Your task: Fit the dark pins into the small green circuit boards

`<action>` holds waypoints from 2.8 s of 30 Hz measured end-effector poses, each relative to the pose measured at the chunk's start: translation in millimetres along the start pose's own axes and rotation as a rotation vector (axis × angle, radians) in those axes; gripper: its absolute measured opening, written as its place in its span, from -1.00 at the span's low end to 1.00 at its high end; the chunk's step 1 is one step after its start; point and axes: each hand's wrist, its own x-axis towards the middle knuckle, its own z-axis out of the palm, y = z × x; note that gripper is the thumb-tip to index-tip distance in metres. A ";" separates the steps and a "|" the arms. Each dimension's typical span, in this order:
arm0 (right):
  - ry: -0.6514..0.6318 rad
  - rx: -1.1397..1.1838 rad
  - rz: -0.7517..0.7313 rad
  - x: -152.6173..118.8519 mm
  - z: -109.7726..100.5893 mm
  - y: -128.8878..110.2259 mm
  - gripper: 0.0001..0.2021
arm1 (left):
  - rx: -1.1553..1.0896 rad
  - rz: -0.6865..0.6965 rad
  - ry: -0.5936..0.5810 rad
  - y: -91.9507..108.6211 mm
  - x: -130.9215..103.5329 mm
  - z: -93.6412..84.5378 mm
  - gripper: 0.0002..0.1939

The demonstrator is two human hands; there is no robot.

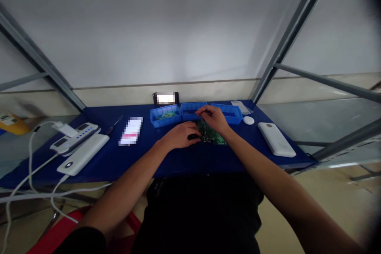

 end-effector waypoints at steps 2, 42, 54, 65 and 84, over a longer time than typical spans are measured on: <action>-0.002 0.011 -0.002 -0.2 0.2 0.9 -0.78 | -0.040 -0.004 0.002 -3.7 0.3 -0.4 -0.85; -0.215 0.054 0.056 -5.3 8.1 -0.9 -0.74 | -0.123 -0.304 0.511 -6.6 4.1 -8.5 -0.69; -0.201 -0.080 -0.016 -6.1 3.2 -8.8 -0.78 | -0.130 -0.390 0.608 -2.4 5.5 -9.9 -0.78; -0.129 -0.246 -0.163 -7.2 2.5 -12.1 -0.88 | -0.193 -0.481 0.451 5.3 5.7 -11.4 -0.65; -0.188 -0.302 -0.236 -12.8 6.6 -16.9 -0.79 | -0.286 -0.521 0.412 -5.9 5.0 -7.7 -0.78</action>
